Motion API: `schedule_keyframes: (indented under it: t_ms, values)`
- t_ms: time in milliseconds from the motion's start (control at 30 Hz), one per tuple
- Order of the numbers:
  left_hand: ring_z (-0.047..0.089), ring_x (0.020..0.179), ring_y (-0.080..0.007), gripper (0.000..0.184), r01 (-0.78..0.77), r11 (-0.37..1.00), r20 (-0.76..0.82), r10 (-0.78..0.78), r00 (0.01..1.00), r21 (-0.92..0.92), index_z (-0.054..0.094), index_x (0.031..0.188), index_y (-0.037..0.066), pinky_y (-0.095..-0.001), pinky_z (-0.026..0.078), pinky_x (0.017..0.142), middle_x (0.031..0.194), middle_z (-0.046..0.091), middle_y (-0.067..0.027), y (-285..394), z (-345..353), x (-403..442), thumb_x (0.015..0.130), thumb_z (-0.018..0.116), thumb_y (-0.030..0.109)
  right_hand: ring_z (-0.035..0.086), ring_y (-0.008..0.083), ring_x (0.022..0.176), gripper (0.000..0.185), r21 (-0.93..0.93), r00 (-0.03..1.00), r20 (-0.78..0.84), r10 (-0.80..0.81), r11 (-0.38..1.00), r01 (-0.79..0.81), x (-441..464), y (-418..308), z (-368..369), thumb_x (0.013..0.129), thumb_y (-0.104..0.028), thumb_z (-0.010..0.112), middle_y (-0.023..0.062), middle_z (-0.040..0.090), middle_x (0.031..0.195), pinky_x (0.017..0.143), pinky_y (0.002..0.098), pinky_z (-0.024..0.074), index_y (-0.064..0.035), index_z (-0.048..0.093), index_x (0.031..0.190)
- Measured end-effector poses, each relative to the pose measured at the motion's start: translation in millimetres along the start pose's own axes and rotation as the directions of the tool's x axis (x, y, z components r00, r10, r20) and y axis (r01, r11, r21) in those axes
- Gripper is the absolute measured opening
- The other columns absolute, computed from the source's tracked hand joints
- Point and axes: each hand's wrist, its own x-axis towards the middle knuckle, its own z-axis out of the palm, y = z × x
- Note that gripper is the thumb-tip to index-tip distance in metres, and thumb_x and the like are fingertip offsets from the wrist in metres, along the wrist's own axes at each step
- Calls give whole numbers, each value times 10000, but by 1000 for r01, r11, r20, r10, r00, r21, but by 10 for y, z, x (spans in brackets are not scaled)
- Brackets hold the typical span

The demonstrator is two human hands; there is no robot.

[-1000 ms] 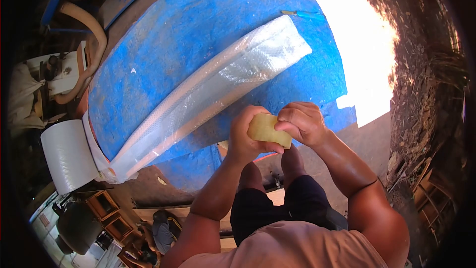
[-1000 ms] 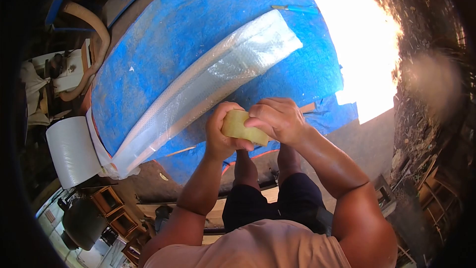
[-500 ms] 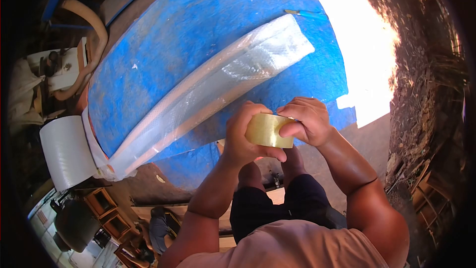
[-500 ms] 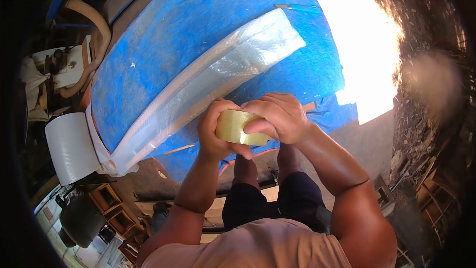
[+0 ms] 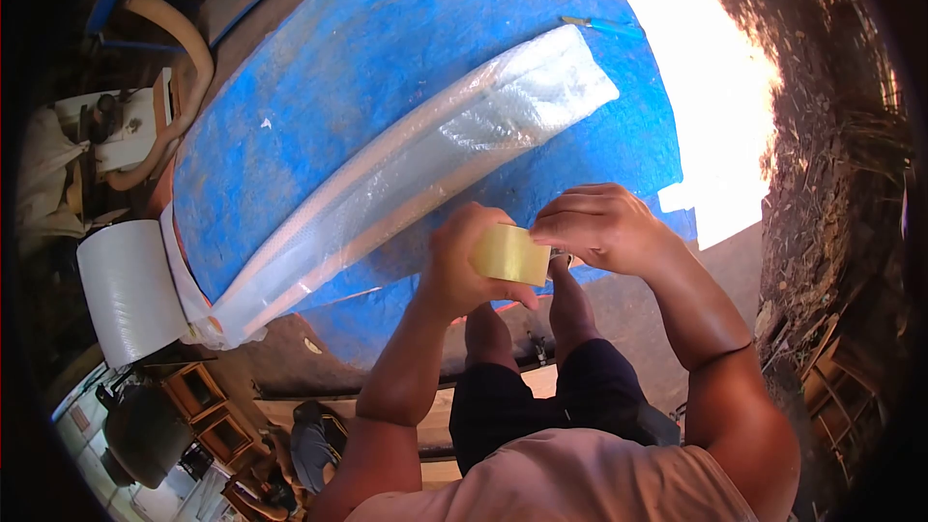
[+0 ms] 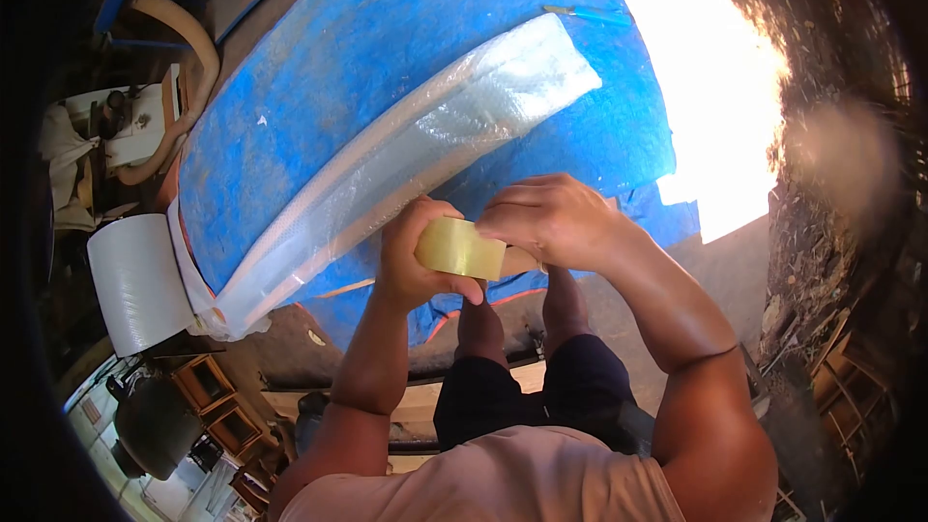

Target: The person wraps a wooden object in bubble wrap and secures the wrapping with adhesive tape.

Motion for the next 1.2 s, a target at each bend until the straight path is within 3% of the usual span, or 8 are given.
schedule_keyframes:
  t_ms: [267, 500, 600, 667, 833, 1067, 1133, 1200]
  values:
    - [611, 881, -157, 806, 369, 834, 149, -338, 929, -411, 611, 1017, 28, -303, 485, 777, 948, 623, -58, -303, -10, -268, 473, 881, 559, 601, 284, 747, 190, -12, 999, -35, -11, 1000, 10, -16, 21, 328, 790, -59, 652, 96, 562, 860, 566, 369, 493, -57, 520, 927]
    - [596, 997, -179, 794, 371, 814, 226, -299, 927, -447, 615, 1106, 14, -322, 470, 857, 1069, 623, -96, -507, 45, -430, 690, 707, 684, 580, 323, 743, 200, 87, 997, -19, 77, 993, -75, -47, -42, 500, 786, -107, 629, 116, 516, 832, 548, 408, 483, -59, 467, 894]
    - [554, 1115, -236, 594, 193, 873, 1, -215, 977, -448, 619, 1159, 22, -353, 443, 918, 1184, 586, -151, -549, 177, -469, 840, 657, 522, 587, 342, 753, 197, 88, 986, 43, 159, 983, -162, -110, 10, 556, 775, -105, 606, 133, 517, 822, 558, 427, 485, -50, 453, 887]
    - [514, 1177, -293, 420, 153, 972, -6, -156, 988, -181, 625, 1173, 34, -385, 418, 963, 1259, 544, -190, -493, 113, -523, 881, 626, 335, 589, 347, 759, 192, 16, 978, 76, 192, 981, -194, -111, 40, 614, 771, -109, 595, 138, 520, 823, 566, 433, 489, -45, 456, 887]
    - [562, 1081, -313, 250, 192, 978, -96, -184, 978, 80, 659, 1010, 35, -390, 458, 918, 1139, 609, -124, -296, 201, -487, 764, 700, 39, 598, 349, 777, 185, -131, 964, 99, 248, 963, -235, -101, 89, 741, 762, -124, 580, 147, 537, 838, 589, 431, 504, -35, 477, 887]
    - [627, 949, -268, 149, 179, 971, -97, -165, 981, 159, 616, 969, 18, -369, 489, 850, 1000, 660, -115, -486, 139, -410, 828, 653, 45, 608, 349, 848, 257, -41, 909, 98, 405, 914, -403, -43, 25, 858, 779, -153, 638, 142, 573, 908, 703, 439, 518, -24, 522, 968]
    - [642, 897, -213, 93, 356, 917, -166, -385, 908, -180, 607, 949, 6, -341, 492, 811, 975, 673, -116, -604, 134, -322, 882, 614, 70, 606, 355, 888, 301, 78, 841, 85, 534, 838, -540, -102, 33, 852, 781, -167, 672, 148, 589, 950, 762, 445, 517, -23, 532, 1005]
    - [642, 859, -173, 94, 365, 908, -185, -402, 897, -203, 592, 926, -2, -312, 489, 775, 959, 683, -119, -760, 30, -142, 915, 590, 92, 581, 363, 1038, 441, 254, 902, -114, 417, 890, -379, -230, 121, 869, 760, -220, 749, 184, 602, 1084, 879, 459, 480, -34, 537, 1099]
